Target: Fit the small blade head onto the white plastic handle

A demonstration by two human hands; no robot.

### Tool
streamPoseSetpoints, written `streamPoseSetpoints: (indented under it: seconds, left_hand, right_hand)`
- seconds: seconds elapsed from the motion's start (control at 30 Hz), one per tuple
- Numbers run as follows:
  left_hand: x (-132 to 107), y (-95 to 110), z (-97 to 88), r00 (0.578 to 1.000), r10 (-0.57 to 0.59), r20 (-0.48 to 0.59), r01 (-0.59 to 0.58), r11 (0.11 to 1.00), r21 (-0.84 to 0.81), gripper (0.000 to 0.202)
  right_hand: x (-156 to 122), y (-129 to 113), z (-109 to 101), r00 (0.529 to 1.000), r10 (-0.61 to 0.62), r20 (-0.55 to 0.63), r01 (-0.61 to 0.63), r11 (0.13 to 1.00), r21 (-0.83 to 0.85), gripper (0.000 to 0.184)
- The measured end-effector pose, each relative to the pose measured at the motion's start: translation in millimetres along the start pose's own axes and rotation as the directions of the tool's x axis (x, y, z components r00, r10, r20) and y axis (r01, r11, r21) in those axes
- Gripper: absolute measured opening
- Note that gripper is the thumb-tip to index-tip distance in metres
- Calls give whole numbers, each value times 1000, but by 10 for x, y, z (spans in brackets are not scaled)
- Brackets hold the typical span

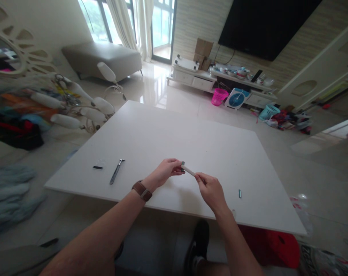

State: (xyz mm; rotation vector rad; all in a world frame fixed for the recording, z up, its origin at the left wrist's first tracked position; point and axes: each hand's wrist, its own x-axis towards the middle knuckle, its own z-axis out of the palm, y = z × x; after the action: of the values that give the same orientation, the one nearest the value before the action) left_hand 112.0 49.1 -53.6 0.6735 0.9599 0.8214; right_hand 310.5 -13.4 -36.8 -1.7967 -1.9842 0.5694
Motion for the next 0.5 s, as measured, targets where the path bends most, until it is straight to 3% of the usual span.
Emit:
streamPoseSetpoints:
  seconds: [0.2,0.4,0.5]
  left_hand:
    - [3,22,-34,994,110,-5,-108,987,122,18]
    - [-1,42,-12,994,113,3,-111,972,207,18]
    - [20,35,-26,991,136,-5,-131,961,244,16]
  right_hand:
    - [-38,-4,-48,995,-70,76,78,991,-104,31]
    - [-36,52,-59,996,-83,-43,80,994,-81,30]
    - [-29,31,-43,997,-65,-37,59,989,-134,29]
